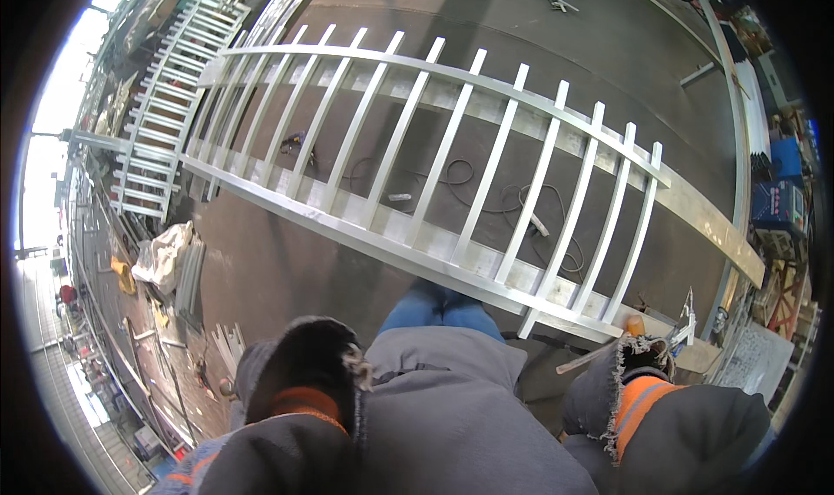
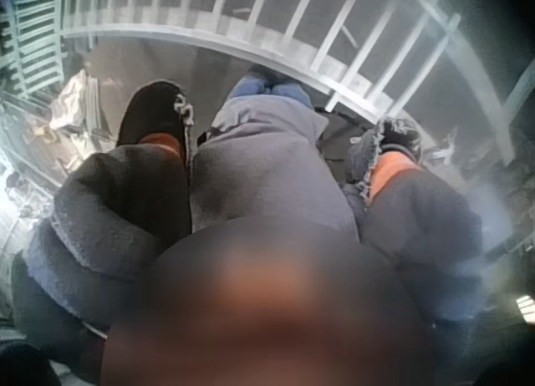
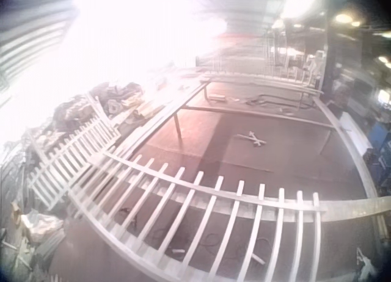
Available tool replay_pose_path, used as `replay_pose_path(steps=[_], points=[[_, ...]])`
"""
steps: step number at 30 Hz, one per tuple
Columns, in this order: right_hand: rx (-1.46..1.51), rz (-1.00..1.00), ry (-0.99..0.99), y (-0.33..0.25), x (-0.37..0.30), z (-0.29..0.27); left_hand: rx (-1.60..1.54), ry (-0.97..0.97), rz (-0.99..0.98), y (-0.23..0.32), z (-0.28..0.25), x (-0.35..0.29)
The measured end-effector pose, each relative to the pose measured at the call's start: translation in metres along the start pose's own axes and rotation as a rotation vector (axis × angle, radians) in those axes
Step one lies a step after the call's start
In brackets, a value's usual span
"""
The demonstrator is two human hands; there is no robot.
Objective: The person assembles a metal frame by inserting vertical metal bars into slots on horizontal rails. They repeatedly pick up bars, align them, and press them into place, occasionally adjusting the frame's position on the floor.
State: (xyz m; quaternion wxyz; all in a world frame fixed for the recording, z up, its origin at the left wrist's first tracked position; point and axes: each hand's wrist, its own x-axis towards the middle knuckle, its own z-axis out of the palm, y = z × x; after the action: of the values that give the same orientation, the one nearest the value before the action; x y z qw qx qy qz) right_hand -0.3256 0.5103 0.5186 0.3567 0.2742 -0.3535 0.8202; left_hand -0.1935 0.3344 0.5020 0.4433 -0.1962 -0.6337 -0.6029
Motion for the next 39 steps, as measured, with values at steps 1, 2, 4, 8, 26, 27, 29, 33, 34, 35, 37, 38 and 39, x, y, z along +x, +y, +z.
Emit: replay_pose_path(steps=[1,2,4,8,26,27,29,33,34,35,37,38,39], points=[[-0.05,0.026,0.061,0.003,-0.003,-0.003,0.012,-0.007,-0.001,-0.001,-0.005,0.0],[0.09,0.22,0.047,0.01,-0.009,-0.006,0.029,-0.012,-0.003,-0.004,-0.011,-0.002],[0.387,0.609,0.013,0.031,-0.027,-0.016,0.094,-0.008,-0.043,-0.008,-0.033,-0.014],[-0.252,0.945,-0.436,0.147,-0.15,-0.055,0.441,0.216,-0.484,-0.064,-0.128,-0.109],[-1.635,1.16,-0.552,0.239,-0.5,-0.224,1.404,1.161,-1.833,-0.244,-0.58,-0.468],[-1.648,1.182,-0.59,0.235,-0.499,-0.219,1.285,1.212,-1.79,-0.241,-0.585,-0.467],[-1.658,1.203,-0.624,0.223,-0.497,-0.206,1.042,1.295,-1.691,-0.233,-0.592,-0.466],[-1.636,1.22,-0.642,0.193,-0.489,-0.176,0.711,1.458,-1.53,-0.203,-0.595,-0.457],[-1.632,1.223,-0.641,0.183,-0.488,-0.172,0.656,1.524,-1.495,-0.192,-0.594,-0.455],[-1.624,1.222,-0.637,0.173,-0.487,-0.17,0.773,1.454,-1.506,-0.175,-0.592,-0.456],[-1.613,1.222,-0.615,0.146,-0.487,-0.173,0.63,1.465,-1.491,-0.142,-0.572,-0.461],[-1.6,1.222,-0.605,0.132,-0.488,-0.178,0.65,1.478,-1.478,-0.122,-0.563,-0.466],[-1.591,1.22,-0.588,0.114,-0.489,-0.184,0.705,1.453,-1.499,-0.1,-0.553,-0.472]])
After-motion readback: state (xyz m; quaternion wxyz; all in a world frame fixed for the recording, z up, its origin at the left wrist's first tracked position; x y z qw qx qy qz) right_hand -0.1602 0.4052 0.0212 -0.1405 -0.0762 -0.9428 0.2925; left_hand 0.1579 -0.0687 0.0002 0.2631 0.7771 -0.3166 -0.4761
